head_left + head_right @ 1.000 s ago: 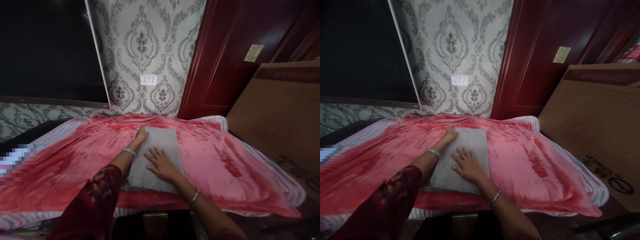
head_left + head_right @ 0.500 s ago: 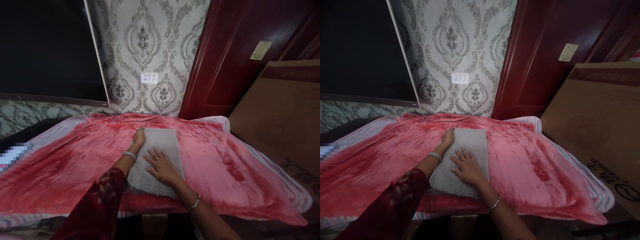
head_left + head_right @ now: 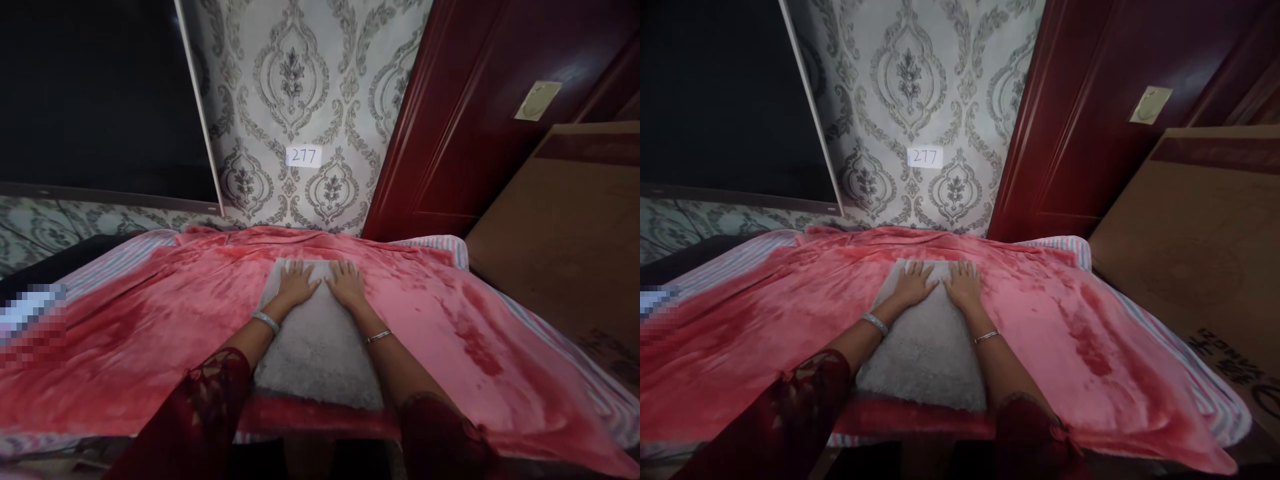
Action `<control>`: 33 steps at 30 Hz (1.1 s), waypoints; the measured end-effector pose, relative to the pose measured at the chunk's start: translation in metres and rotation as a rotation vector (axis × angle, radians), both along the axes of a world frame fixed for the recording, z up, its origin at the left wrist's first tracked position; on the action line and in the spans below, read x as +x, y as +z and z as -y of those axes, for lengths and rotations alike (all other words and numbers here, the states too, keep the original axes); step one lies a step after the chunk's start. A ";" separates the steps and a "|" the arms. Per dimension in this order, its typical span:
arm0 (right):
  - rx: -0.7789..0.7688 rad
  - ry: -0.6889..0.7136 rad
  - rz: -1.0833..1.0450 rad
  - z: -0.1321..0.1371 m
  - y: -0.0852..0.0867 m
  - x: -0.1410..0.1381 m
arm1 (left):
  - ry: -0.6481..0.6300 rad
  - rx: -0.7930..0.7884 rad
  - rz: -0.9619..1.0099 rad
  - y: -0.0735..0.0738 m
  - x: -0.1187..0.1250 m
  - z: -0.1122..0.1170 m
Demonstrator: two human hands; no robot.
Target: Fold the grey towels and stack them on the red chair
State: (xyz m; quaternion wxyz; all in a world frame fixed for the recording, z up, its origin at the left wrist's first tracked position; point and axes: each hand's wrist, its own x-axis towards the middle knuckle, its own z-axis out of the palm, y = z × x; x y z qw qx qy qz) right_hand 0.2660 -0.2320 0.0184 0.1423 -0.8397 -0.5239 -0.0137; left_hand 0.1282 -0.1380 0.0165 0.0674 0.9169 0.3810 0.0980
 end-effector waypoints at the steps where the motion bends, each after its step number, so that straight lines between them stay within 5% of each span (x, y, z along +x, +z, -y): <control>1: -0.047 -0.003 0.003 -0.001 -0.007 0.000 | 0.009 -0.011 -0.027 -0.004 0.000 -0.002; 6: -0.056 0.001 0.003 0.000 -0.030 0.003 | 0.000 -0.020 -0.050 -0.012 -0.002 -0.008; 13: -0.007 -0.005 0.005 0.000 -0.032 0.006 | -0.017 -0.042 -0.019 -0.012 -0.001 -0.009; 18: -0.012 -0.016 0.001 0.003 -0.032 0.005 | -0.057 -0.121 -0.085 0.002 -0.006 -0.007; 22: -0.020 -0.012 -0.003 0.004 -0.032 0.007 | -0.122 -0.107 -0.109 0.007 -0.039 0.025; 27: -0.018 -0.005 0.001 0.004 -0.036 0.009 | -0.333 -0.060 -0.014 -0.017 -0.105 0.073; 33: -0.049 -0.006 -0.011 0.002 -0.031 0.009 | -0.320 -0.060 0.043 -0.029 -0.122 0.074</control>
